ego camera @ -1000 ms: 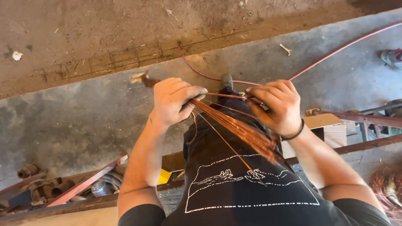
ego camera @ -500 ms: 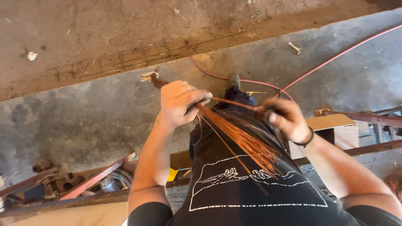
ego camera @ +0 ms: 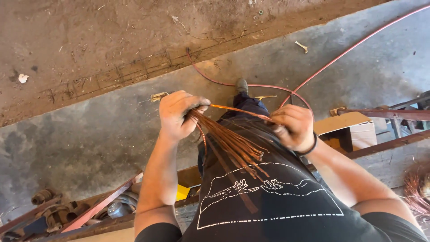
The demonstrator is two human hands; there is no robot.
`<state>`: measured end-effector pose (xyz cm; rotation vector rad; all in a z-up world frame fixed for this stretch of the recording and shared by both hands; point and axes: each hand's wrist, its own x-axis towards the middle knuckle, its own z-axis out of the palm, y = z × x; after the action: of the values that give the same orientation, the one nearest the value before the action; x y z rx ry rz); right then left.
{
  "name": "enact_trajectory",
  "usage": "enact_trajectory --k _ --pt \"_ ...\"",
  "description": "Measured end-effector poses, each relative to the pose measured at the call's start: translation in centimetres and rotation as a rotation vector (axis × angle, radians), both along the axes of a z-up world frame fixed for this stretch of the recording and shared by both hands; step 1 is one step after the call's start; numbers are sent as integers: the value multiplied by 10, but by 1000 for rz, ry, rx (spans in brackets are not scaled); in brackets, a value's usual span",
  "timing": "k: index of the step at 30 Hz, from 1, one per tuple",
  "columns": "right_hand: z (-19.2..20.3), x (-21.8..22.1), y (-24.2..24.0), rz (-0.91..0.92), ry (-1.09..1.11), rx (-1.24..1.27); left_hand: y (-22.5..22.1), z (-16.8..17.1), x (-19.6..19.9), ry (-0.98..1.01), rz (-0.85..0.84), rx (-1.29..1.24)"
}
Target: Twisting a bundle of copper wires together to form a thicker cable
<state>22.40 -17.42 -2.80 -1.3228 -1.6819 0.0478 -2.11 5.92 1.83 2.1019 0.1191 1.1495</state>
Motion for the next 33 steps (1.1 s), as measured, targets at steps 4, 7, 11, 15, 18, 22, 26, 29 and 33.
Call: enact_trajectory --k 4,7,11,15,18,22,26,29,33 --pt "20 -15 3 435 1234 -333 -7 -12 8 0 -14 -61" --pt "18 -13 -11 437 1702 -327 -6 -17 22 12 -78 -87" --pt "27 16 -30 -164 753 -449 2 -61 38 70 -53 -83" --pt "68 11 -29 -540 -125 -129 5 -52 53 289 -195 -234" --pt "73 14 -32 -511 -347 -50 13 -85 63 289 -266 -465" --pt "48 -9 -35 -434 350 -184 10 -71 83 358 -173 -384" --pt "-7 -33 -22 -218 1994 -309 12 -51 98 268 -167 -185" --pt "-13 -36 -27 250 2113 -208 39 -65 85 347 -221 -56" --pt "43 -9 -17 -6 1492 -568 48 -86 77 506 -93 -377"
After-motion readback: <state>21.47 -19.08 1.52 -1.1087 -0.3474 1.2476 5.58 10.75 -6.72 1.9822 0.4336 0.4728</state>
